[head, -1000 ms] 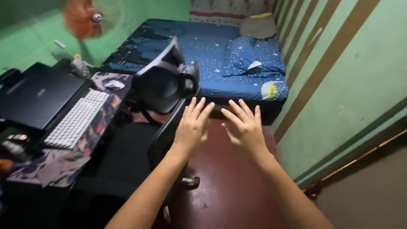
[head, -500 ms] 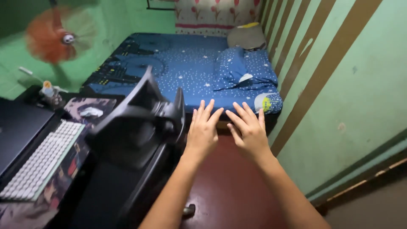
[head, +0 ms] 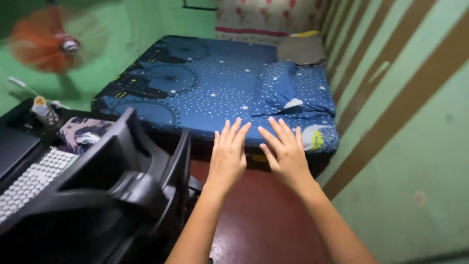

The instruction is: Organizing various personal items, including figurines, notebooks, and accessories, on a desk and shelf.

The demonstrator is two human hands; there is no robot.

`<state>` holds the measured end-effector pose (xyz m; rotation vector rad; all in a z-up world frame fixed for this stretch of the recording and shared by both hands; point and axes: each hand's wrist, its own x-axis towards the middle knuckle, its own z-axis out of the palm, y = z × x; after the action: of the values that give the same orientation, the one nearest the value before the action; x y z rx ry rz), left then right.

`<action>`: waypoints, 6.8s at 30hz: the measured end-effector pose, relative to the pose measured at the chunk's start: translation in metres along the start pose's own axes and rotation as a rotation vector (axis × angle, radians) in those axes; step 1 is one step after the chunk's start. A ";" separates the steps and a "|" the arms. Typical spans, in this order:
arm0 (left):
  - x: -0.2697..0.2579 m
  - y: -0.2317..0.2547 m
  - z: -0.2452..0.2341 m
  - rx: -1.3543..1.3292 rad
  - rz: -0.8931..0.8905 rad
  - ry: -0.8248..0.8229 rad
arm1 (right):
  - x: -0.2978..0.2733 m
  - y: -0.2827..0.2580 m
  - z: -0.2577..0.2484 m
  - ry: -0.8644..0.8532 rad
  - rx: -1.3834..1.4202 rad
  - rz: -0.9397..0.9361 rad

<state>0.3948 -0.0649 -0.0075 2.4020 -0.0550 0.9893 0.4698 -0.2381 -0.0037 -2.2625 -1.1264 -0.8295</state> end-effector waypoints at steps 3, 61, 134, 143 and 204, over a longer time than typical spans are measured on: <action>0.029 -0.007 0.023 0.042 -0.062 0.031 | 0.029 0.030 0.003 -0.018 0.035 -0.033; 0.300 -0.417 0.037 0.907 -0.758 0.509 | 0.515 0.044 0.504 -0.263 0.975 -0.910; 0.277 -0.559 -0.303 1.312 -0.690 0.578 | 0.690 -0.311 0.587 -0.093 1.201 -1.204; 0.237 -0.549 -0.309 1.342 -0.752 0.617 | 0.659 -0.344 0.585 -0.134 1.223 -1.258; 0.329 -0.640 -0.639 1.265 -0.664 0.576 | 0.889 -0.577 0.564 0.380 0.836 -1.126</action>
<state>0.3739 0.8499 0.2898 2.5459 1.9279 1.5435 0.5913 0.9167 0.3025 -0.6601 -2.0324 -0.8442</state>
